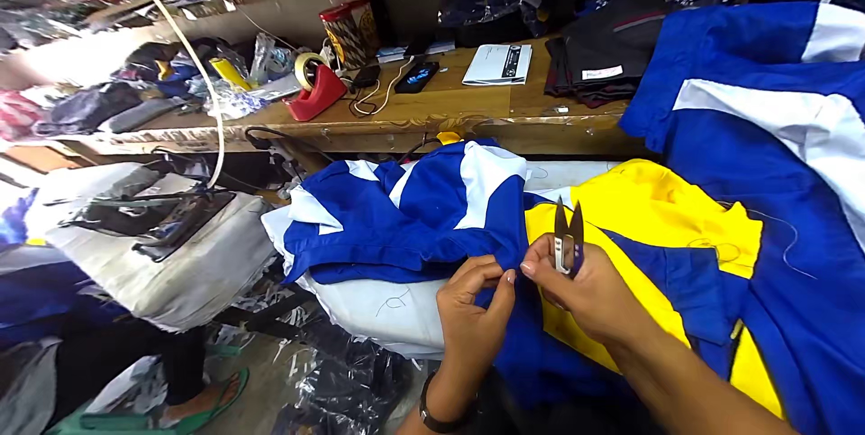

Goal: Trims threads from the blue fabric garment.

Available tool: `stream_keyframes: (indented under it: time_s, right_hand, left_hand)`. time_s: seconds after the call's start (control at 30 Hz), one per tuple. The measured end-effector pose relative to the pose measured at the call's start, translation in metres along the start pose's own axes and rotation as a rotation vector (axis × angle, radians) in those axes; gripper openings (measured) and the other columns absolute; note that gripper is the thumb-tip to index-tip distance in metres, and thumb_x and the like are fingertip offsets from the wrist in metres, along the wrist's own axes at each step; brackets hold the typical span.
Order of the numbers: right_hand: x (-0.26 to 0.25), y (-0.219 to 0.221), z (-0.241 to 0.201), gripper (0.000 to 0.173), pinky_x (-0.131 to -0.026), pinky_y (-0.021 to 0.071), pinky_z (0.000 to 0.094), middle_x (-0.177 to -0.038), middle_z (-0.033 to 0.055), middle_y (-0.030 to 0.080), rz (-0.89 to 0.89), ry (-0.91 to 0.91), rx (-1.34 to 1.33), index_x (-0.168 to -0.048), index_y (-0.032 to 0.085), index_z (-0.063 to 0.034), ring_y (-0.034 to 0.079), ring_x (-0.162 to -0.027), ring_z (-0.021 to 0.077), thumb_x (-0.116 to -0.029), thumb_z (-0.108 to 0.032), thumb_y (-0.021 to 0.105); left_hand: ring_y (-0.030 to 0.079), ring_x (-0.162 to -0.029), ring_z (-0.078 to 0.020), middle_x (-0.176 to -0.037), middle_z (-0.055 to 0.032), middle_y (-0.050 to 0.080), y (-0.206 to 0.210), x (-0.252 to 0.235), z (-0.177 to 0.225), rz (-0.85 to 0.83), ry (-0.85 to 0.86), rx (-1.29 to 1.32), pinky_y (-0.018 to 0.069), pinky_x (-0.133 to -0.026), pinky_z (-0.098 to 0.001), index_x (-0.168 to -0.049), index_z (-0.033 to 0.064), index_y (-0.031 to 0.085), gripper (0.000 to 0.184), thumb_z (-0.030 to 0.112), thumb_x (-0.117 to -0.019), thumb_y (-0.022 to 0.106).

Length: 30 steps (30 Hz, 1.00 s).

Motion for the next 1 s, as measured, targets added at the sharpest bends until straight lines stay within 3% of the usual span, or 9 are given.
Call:
stream_keyframes:
  time_s: [0.07, 0.1, 0.17, 0.23, 0.27, 0.37, 0.5, 0.87, 1.0]
  right_hand:
    - [-0.004, 0.007, 0.015, 0.01, -0.043, 0.0345, 0.0125, -0.054, -0.0121, 0.046, -0.12, 0.204, -0.268, -0.088, 0.062, -0.013, 0.04, -0.043, -0.0041, -0.0949, -0.005, 0.061]
    - [-0.005, 0.005, 0.014, 0.009, -0.043, 0.035, 0.0123, -0.056, -0.0123, 0.047, -0.129, 0.202, -0.255, -0.09, 0.062, -0.0134, 0.04, -0.044, -0.0042, -0.0959, -0.007, 0.061]
    - [-0.004, -0.004, -0.002, 0.008, -0.048, 0.0354, 0.0095, -0.066, -0.0148, 0.046, -0.119, 0.017, 0.034, -0.104, 0.059, -0.0146, 0.04, -0.052, -0.0073, -0.1004, -0.022, 0.061]
    - [0.002, -0.012, -0.017, 0.044, -0.055, 0.037, 0.0136, -0.076, -0.0108, 0.045, -0.124, -0.168, 0.415, -0.119, 0.055, -0.012, 0.042, -0.062, -0.0046, -0.1061, -0.053, 0.046]
    - [0.005, -0.016, -0.022, 0.051, -0.057, 0.041, 0.0182, -0.079, -0.0078, 0.049, -0.103, -0.222, 0.581, -0.121, 0.054, -0.0119, 0.047, -0.065, -0.0012, -0.1071, -0.058, 0.037]
    - [0.012, -0.027, -0.036, 0.046, -0.059, 0.0468, 0.0233, -0.085, -0.0029, 0.063, 0.029, -0.37, 0.839, -0.114, 0.064, -0.0106, 0.057, -0.07, 0.003, -0.1054, -0.053, 0.047]
    - [0.018, -0.033, -0.047, 0.034, -0.072, 0.0501, 0.0245, -0.092, -0.0016, 0.071, 0.137, -0.53, 0.869, -0.106, 0.076, -0.0109, 0.062, -0.08, 0.004, -0.0968, -0.043, 0.067]
    - [0.018, -0.025, -0.054, 0.029, -0.072, 0.0476, 0.0268, -0.092, 0.0026, 0.075, 0.144, -0.643, 0.882, -0.102, 0.079, -0.0112, 0.064, -0.081, 0.0082, -0.0964, -0.038, 0.069]
    - [0.01, -0.029, -0.044, 0.027, -0.077, 0.0505, 0.0236, -0.094, -0.0012, 0.074, 0.077, -0.584, 0.758, -0.103, 0.078, -0.0111, 0.065, -0.085, 0.0032, -0.0949, -0.036, 0.071]
  left_hand:
    - [0.07, -0.087, -0.0059, -0.092, -0.0058, 0.072, 0.0, -0.001, -0.002, -0.013, -0.034, 0.032, 0.0605, -0.08, -0.0215, -0.085, -0.0062, 0.071, 0.007, -0.006, -0.0865, 0.064]
    - [0.07, -0.086, -0.0055, -0.093, -0.0052, 0.072, -0.001, -0.002, -0.006, -0.015, -0.076, 0.069, 0.0601, -0.079, -0.0215, -0.085, -0.0053, 0.071, 0.008, -0.005, -0.0874, 0.064]
    - [0.068, -0.084, -0.0043, -0.095, -0.0026, 0.072, -0.002, -0.003, -0.016, -0.027, -0.181, 0.185, 0.0589, -0.079, -0.0213, -0.089, -0.0021, 0.072, 0.011, -0.004, -0.0918, 0.061]
    - [0.066, -0.08, -0.0029, -0.089, 0.0006, 0.071, -0.003, -0.003, -0.024, -0.037, -0.278, 0.305, 0.0566, -0.077, -0.0206, -0.092, 0.0011, 0.071, 0.015, -0.001, -0.0962, 0.058]
    - [0.065, -0.078, -0.0025, -0.085, 0.0017, 0.07, -0.003, -0.003, -0.027, -0.042, -0.319, 0.348, 0.0554, -0.076, -0.0204, -0.093, 0.0023, 0.071, 0.016, -0.001, -0.0978, 0.056]
    - [0.063, -0.076, -0.0023, -0.082, 0.0023, 0.068, -0.003, -0.004, -0.032, -0.055, -0.397, 0.427, 0.0536, -0.075, -0.02, -0.091, 0.004, 0.07, 0.018, 0.0, -0.0987, 0.054]
    - [0.06, -0.073, -0.0004, -0.08, 0.0035, 0.066, -0.002, -0.006, -0.031, -0.08, -0.396, 0.447, 0.0503, -0.071, -0.0178, -0.09, 0.0041, 0.07, 0.019, 0.0, -0.0986, 0.054]
    - [0.062, -0.075, 0.0001, -0.084, 0.0034, 0.068, -0.003, -0.007, -0.022, -0.112, -0.335, 0.344, 0.0514, -0.07, -0.0174, -0.093, 0.0028, 0.071, 0.016, 0.0, -0.0979, 0.056]
    - [0.062, -0.077, -0.0003, -0.085, 0.0027, 0.069, -0.003, -0.007, -0.021, -0.12, -0.324, 0.347, 0.0517, -0.071, -0.0178, -0.093, 0.0021, 0.07, 0.016, 0.0, -0.0981, 0.055]
Point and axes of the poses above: each hand's wrist, its own x-axis away from the middle knuckle, its own y-axis out of the palm, z = x × y, the point moved 10 cm from there along -x, towards the middle knuckle
